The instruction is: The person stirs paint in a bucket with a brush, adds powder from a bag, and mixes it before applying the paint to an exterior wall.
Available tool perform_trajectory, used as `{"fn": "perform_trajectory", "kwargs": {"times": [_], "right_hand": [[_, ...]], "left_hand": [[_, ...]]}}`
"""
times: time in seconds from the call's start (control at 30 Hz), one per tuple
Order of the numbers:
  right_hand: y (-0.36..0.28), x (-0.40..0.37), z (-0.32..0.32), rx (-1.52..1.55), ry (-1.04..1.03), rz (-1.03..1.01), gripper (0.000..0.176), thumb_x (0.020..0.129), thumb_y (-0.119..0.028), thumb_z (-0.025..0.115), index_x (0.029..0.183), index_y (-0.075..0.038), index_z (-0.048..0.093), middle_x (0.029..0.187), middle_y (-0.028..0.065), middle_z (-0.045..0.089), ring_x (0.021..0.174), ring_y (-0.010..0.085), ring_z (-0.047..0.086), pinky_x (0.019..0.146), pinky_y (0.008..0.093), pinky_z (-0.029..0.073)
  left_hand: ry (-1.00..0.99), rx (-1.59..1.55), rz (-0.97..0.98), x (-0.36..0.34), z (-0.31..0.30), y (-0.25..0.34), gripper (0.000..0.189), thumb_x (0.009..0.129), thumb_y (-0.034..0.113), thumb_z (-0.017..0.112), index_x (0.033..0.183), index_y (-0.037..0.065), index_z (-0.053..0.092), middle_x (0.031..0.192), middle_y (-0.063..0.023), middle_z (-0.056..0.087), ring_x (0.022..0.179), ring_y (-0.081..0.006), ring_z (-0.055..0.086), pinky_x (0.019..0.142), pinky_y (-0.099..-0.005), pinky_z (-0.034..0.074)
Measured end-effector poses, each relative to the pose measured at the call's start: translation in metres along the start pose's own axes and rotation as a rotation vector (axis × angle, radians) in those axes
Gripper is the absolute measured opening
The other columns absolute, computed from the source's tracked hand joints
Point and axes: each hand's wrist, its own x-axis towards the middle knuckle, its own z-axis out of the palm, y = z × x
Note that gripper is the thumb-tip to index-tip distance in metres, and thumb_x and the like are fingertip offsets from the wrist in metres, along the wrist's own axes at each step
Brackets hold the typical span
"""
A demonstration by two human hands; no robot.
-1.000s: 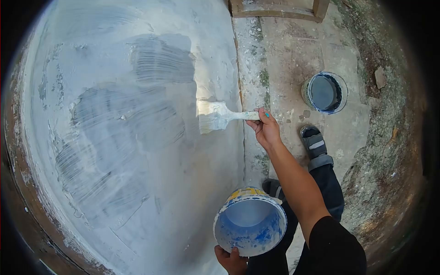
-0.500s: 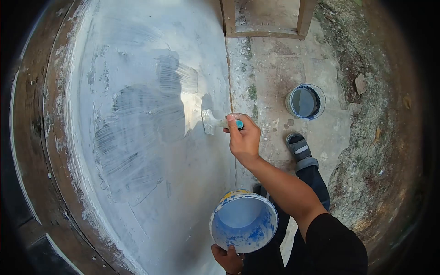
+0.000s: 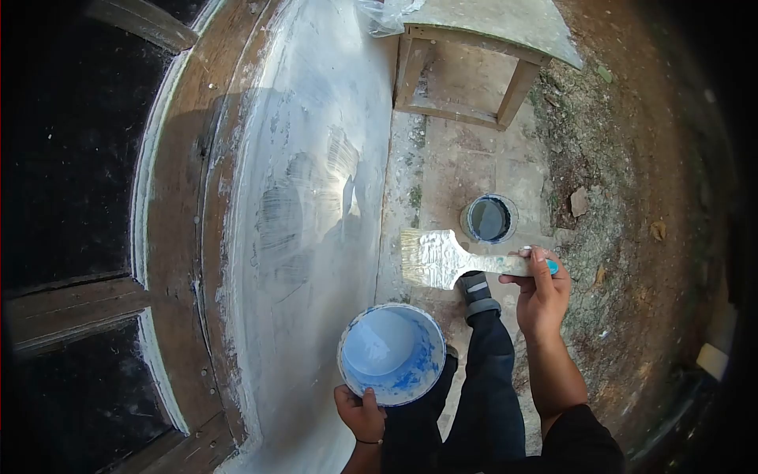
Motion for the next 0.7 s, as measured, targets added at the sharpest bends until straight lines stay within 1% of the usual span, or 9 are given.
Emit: {"fn": "perform_trajectory", "kwargs": {"times": [0.03,0.1,0.17,0.2,0.23,0.3,0.33,0.5,0.7], "right_hand": [[-0.013,-0.006,0.000,0.011,-0.037,-0.006,0.021,0.093,-0.014,0.047,0.092,0.006,0.056,0.088,0.0133,0.060,0.071,0.0206,0.062,0.058,0.0315,0.055],[-0.035,-0.019,0.006,-0.017,-0.100,-0.001,0.020,0.092,-0.012,0.047,0.090,0.006,0.056,0.086,0.0138,0.060,0.068,0.0203,0.062,0.058,0.0307,0.052],[-0.048,-0.028,0.011,-0.240,-0.354,-0.116,0.019,0.091,-0.011,0.049,0.086,0.006,0.058,0.084,0.0150,0.060,0.067,0.0195,0.061,0.059,0.0292,0.050],[-0.054,-0.032,0.019,-0.416,-0.418,-0.183,0.016,0.088,-0.009,0.053,0.082,0.005,0.060,0.081,0.0146,0.061,0.066,0.0188,0.060,0.059,0.0277,0.048],[-0.056,-0.030,0.025,-0.616,-0.532,-0.310,0.012,0.085,-0.007,0.057,0.083,0.004,0.061,0.077,0.0136,0.061,0.064,0.0190,0.060,0.058,0.0267,0.047],[-0.052,-0.032,0.046,-0.766,-0.644,-0.364,0.008,0.081,-0.004,0.061,0.084,0.004,0.061,0.073,0.0124,0.061,0.062,0.0195,0.059,0.055,0.0271,0.046],[-0.046,-0.032,0.053,-0.773,-0.655,-0.342,0.008,0.081,-0.004,0.061,0.084,0.004,0.061,0.073,0.0124,0.061,0.062,0.0195,0.059,0.055,0.0271,0.046],[-0.012,-0.028,0.075,-0.969,-0.705,-0.588,0.009,0.075,0.000,0.065,0.084,0.002,0.061,0.075,0.0112,0.060,0.060,0.0223,0.059,0.051,0.0293,0.047],[0.021,-0.016,0.087,-1.042,-0.722,-0.556,0.010,0.076,-0.002,0.064,0.085,0.001,0.060,0.073,0.0095,0.057,0.059,0.0228,0.058,0.052,0.0301,0.047]], "left_hand": [[-0.022,-0.021,0.022,0.005,0.004,0.006,0.015,0.081,0.000,0.047,0.091,0.003,0.037,0.081,-0.0092,0.053,0.043,-0.0081,0.045,0.028,-0.0205,0.032],[-0.020,-0.028,-0.013,0.008,0.012,0.022,0.014,0.081,-0.001,0.048,0.090,0.003,0.038,0.082,-0.0086,0.053,0.053,-0.0082,0.049,0.037,-0.0204,0.038],[-0.026,-0.111,0.072,0.012,0.019,0.031,0.013,0.080,-0.002,0.048,0.089,0.002,0.039,0.084,-0.0086,0.054,0.067,-0.0093,0.052,0.054,-0.0220,0.043],[-0.022,-0.126,0.082,0.014,0.022,0.036,0.013,0.079,-0.003,0.048,0.089,0.001,0.040,0.085,-0.0089,0.055,0.077,-0.0106,0.052,0.069,-0.0247,0.043],[-0.012,-0.128,0.069,0.018,0.023,0.037,0.013,0.079,-0.003,0.048,0.089,0.001,0.040,0.085,-0.0089,0.055,0.077,-0.0106,0.052,0.069,-0.0247,0.043],[-0.020,-0.147,0.233,0.027,0.025,0.037,0.017,0.081,-0.001,0.054,0.091,0.001,0.040,0.079,-0.0076,0.055,0.062,-0.0079,0.052,0.056,-0.0211,0.042],[-0.019,-0.149,0.236,0.029,0.027,0.042,0.018,0.081,0.000,0.055,0.090,0.000,0.040,0.079,-0.0075,0.055,0.064,-0.0079,0.052,0.059,-0.0214,0.043],[0.009,-0.168,0.244,0.039,0.036,0.050,0.019,0.081,0.002,0.056,0.091,0.000,0.040,0.079,-0.0078,0.055,0.067,-0.0077,0.052,0.062,-0.0213,0.043],[0.008,-0.181,0.260,0.043,0.042,0.042,0.020,0.081,0.004,0.057,0.091,0.000,0.041,0.080,-0.0078,0.055,0.067,-0.0076,0.052,0.064,-0.0211,0.043]]}}
